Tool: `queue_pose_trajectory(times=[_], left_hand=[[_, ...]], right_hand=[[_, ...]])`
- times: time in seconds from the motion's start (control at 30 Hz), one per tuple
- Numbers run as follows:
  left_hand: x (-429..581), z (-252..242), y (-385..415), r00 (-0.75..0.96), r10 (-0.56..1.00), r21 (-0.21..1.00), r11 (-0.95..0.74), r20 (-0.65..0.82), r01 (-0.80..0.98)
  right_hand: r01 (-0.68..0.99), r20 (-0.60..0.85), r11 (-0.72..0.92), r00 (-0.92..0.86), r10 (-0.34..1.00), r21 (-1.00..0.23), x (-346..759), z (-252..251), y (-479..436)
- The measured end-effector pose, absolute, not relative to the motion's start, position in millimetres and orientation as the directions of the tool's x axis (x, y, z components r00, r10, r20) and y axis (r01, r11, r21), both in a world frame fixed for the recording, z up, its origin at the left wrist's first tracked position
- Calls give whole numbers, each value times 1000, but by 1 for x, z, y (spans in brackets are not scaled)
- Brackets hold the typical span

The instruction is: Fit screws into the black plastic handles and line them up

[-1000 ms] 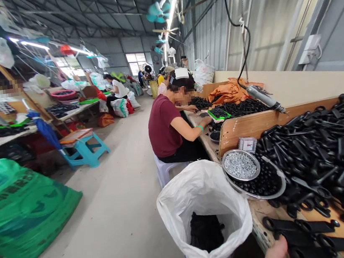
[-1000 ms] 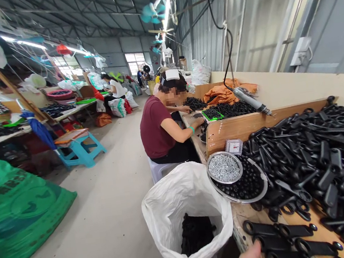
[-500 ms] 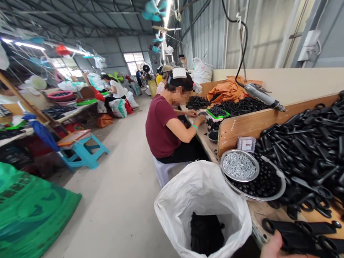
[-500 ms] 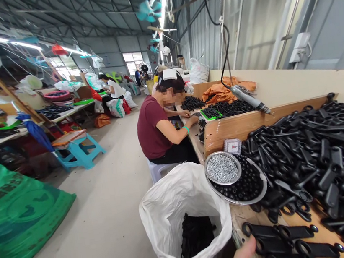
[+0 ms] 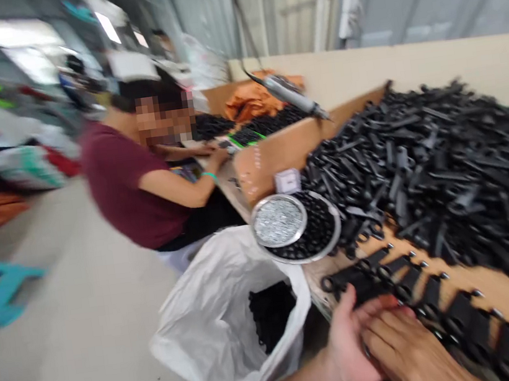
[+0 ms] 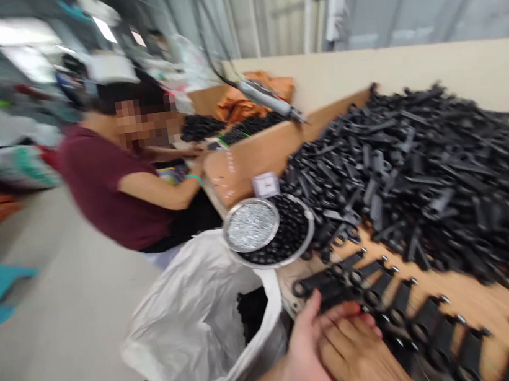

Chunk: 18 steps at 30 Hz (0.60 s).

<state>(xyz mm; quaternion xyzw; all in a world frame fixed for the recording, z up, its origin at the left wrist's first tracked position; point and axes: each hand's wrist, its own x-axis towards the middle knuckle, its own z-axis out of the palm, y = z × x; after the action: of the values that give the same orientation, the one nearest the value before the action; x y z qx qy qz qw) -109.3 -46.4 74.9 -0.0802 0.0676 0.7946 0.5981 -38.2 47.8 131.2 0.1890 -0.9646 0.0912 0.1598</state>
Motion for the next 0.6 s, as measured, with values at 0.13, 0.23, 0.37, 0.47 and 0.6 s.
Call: queue_pose_trajectory(times=[0.13, 0.23, 0.37, 0.47, 0.6], left_hand=[[-120, 80, -46, -201, 965, -187, -231, -167, -955], [-131, 85, -48, -173, 955, -150, -213, -240, -965], [-146, 90, -61, -215, 920, -71, -251, -329, -965], [-160, 91, -70, -291, 891, -42, -325, -347, -945], [-173, 91, -73, -358, 862, -13, -388, -360, -921]], right_hand=[[-331, 265, 900, -929, -258, -284, -45, 132, 75], [-198, 335, 889, -941, -55, -413, -54, 137, 109], [-15, 265, 891, -957, 119, -453, -59, 129, 141], [6, 193, 911, -977, 95, -413, -61, 117, 145], [20, 152, 919, -985, 87, -394, -64, 110, 139]])
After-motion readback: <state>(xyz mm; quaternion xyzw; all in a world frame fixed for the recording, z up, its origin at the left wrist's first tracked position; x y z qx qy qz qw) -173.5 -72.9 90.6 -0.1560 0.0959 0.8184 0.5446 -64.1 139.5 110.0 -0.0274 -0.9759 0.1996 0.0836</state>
